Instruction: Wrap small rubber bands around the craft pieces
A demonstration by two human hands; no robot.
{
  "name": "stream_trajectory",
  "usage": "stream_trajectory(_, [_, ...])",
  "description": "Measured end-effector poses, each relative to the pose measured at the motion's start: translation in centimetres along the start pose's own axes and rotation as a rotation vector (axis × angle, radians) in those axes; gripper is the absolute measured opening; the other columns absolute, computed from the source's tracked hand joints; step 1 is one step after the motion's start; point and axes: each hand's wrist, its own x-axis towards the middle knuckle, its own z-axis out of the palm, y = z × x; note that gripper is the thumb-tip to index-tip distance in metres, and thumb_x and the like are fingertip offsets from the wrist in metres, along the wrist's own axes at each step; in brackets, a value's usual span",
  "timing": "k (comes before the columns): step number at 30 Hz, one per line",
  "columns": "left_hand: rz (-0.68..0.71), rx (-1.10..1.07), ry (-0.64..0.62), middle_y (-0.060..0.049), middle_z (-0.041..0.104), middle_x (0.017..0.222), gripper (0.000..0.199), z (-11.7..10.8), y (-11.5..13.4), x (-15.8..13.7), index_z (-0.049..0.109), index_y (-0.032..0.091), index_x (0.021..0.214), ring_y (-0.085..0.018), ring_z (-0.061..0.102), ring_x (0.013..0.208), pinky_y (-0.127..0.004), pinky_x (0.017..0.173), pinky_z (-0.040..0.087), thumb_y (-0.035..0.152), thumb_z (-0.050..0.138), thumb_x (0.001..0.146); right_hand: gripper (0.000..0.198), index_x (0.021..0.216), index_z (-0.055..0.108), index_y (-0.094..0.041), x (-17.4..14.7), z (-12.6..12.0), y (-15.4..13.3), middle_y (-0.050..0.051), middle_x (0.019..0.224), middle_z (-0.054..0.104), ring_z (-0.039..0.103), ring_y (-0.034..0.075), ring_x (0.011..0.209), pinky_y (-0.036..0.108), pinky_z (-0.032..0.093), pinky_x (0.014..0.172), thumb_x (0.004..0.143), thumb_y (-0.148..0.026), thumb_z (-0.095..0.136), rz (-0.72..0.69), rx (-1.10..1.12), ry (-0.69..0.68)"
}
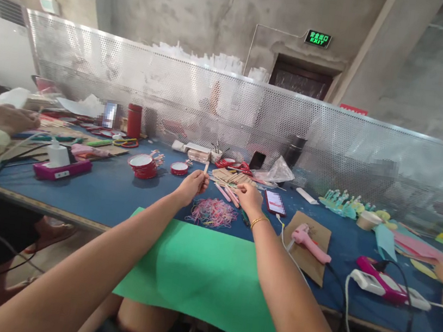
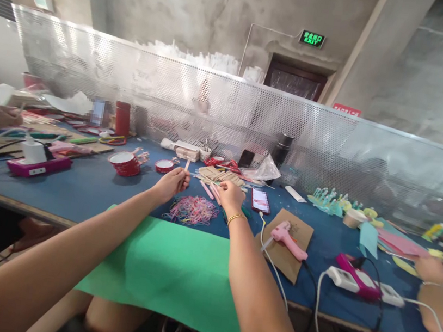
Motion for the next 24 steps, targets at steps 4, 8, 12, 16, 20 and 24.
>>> stream_trajectory(4, [0.002, -0.021, -0.009, 0.004, 0.052, 0.062, 0.01, -0.1, 0.0, -0.1, 0.052, 0.016, 0.083, -0.006, 0.047, 0.048, -0.014, 0.046, 0.037, 0.02, 0.05, 0.092, 0.016, 0.089, 0.078, -0.029, -0.1, -0.3, 0.0, 0.001, 0.095, 0.078, 0.069, 0.021, 0.098, 0.034, 0.043, 0.089, 0.086, -0.033, 0.063, -0.026, -0.233, 0.011])
stream_trajectory(8, [-0.005, -0.042, -0.019, 0.005, 0.05, 0.061, 0.009, 0.2, 0.1, -0.5, 0.051, 0.017, 0.084, -0.005, 0.044, 0.045, -0.014, 0.043, 0.033, 0.02, 0.051, 0.092, 0.026, 0.079, 0.08, -0.026, -0.6, -0.4, -0.4, 0.007, 0.09, 0.077, 0.066, 0.026, 0.101, 0.038, 0.04, 0.091, 0.086, -0.046, 0.064, -0.08, -0.401, -0.015])
stream_trajectory(12, [0.008, -0.04, -0.013, 0.006, 0.049, 0.061, 0.011, 0.4, 0.0, -0.7, 0.05, 0.018, 0.086, -0.005, 0.042, 0.044, -0.014, 0.042, 0.03, 0.024, 0.059, 0.089, 0.023, 0.088, 0.08, -0.024, -0.9, 0.1, -0.9, 0.012, 0.099, 0.076, 0.062, 0.028, 0.109, 0.042, 0.038, 0.095, 0.085, -0.043, 0.067, -0.159, -0.516, -0.048])
stream_trajectory(16, [0.032, -0.014, -0.017, 0.006, 0.048, 0.058, 0.022, 0.3, -0.2, -0.6, 0.047, 0.018, 0.081, -0.005, 0.041, 0.044, -0.015, 0.042, 0.028, 0.027, 0.067, 0.084, 0.024, 0.095, 0.079, -0.019, -1.1, 1.0, -1.4, 0.017, 0.104, 0.074, 0.061, 0.031, 0.111, 0.044, 0.037, 0.096, 0.086, -0.037, 0.065, -0.201, -0.575, -0.05])
stream_trajectory(20, [0.039, 0.071, -0.007, 0.01, 0.037, 0.048, 0.027, -0.1, -0.1, -0.6, 0.054, 0.017, 0.081, -0.004, 0.029, 0.038, -0.017, 0.04, 0.014, 0.027, 0.077, 0.074, 0.027, 0.089, 0.078, -0.017, -1.1, 0.9, -1.4, 0.019, 0.1, 0.074, 0.062, 0.031, 0.108, 0.044, 0.038, 0.095, 0.087, -0.039, 0.064, -0.21, -0.523, 0.012])
stream_trajectory(24, [0.084, 0.109, 0.045, 0.01, 0.036, 0.045, 0.031, -0.2, 0.2, -0.6, 0.066, 0.012, 0.097, -0.006, 0.028, 0.039, -0.02, 0.041, 0.015, 0.033, 0.073, 0.076, 0.035, 0.077, 0.075, -0.021, -0.9, -0.4, -1.5, 0.011, 0.097, 0.075, 0.065, 0.028, 0.102, 0.041, 0.041, 0.092, 0.088, -0.05, 0.061, -0.198, -0.292, 0.097])
